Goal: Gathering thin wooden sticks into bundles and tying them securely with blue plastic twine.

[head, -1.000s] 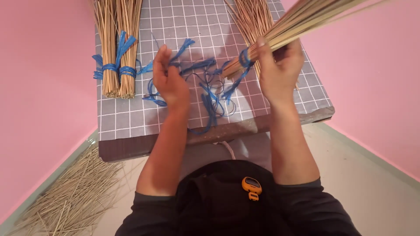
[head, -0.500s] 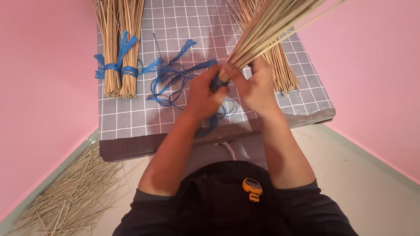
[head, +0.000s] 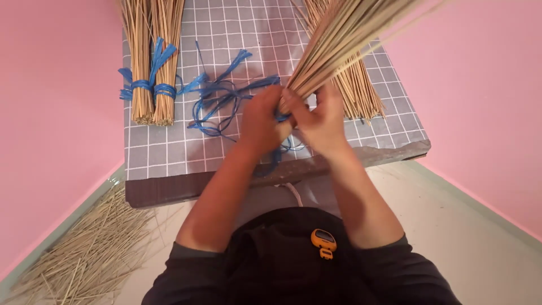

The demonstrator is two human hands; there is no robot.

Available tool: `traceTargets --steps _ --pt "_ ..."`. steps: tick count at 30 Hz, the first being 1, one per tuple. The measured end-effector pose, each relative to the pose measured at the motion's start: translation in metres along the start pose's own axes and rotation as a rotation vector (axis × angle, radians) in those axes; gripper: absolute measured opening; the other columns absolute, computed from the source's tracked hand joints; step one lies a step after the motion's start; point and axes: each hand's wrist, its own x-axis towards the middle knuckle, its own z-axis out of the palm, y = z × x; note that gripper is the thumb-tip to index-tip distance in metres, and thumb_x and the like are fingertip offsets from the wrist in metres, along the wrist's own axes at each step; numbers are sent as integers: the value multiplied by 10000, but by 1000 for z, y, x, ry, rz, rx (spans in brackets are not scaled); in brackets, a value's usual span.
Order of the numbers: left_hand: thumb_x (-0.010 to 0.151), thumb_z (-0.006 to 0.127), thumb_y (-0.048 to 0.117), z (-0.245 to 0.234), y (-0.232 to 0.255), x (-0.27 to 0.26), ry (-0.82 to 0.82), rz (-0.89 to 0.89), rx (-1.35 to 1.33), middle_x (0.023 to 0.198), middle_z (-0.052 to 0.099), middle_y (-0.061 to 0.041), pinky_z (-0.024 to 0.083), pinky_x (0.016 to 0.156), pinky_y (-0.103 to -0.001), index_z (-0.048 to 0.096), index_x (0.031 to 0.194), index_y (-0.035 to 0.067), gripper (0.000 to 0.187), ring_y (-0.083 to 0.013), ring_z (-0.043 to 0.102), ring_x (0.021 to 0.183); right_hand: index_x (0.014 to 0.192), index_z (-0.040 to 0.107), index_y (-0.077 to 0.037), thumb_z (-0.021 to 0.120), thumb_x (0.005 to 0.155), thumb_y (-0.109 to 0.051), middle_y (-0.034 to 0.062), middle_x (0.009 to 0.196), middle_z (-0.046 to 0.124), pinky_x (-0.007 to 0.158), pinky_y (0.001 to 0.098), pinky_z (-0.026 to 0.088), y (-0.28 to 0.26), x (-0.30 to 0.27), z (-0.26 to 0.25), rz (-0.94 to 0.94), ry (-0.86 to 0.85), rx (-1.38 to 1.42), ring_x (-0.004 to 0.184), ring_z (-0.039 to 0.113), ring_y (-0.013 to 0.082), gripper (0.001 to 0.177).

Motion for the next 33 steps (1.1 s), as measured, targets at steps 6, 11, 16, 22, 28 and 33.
traceTargets --steps 6,11,16,22,28,33 --pt "678 796 173 -23 16 4 -232 -437 -444 656 648 2 500 631 -307 708 813 150 163 -149 635 673 1275 540 67 644 1000 28 204 963 676 461 387 638 28 -1 0 276 -56 453 605 727 275 297" --pt "674 730 105 -22 19 4 -187 -339 -465 634 607 -12 495 621 -320 696 812 146 148 -147 633 665 1346 496 -8 668 962 95 199 1214 677 847 409 602 1 9 -3 144 -149 466 1070 654 238 434" --pt "707 758 119 -25 31 5 -206 -383 -427 629 617 -67 498 631 -343 707 817 106 122 -175 621 659 1235 503 38 754 934 35 157 742 697 701 331 623 -3 23 8 153 -90 504 703 715 190 392" --pt "730 719 144 -34 41 13 -256 -268 -259 703 667 -33 453 576 -317 701 1010 87 286 -170 531 581 1114 547 -77 513 990 57 60 786 560 752 364 621 -19 42 -13 304 144 529 711 626 186 186" --pt "752 753 182 -25 26 7 -104 -184 103 752 706 -76 488 598 -408 685 887 106 169 -304 633 630 1321 477 -11 466 1008 216 184 985 567 656 404 615 -19 61 -56 70 362 520 701 566 227 388" --pt "626 1042 394 -25 38 9 -71 108 32 1503 542 -143 348 1234 -506 375 1548 94 1177 -377 496 1438 1230 474 2 540 1072 115 132 1098 520 707 404 607 -13 61 -59 -14 342 422 759 550 211 206"
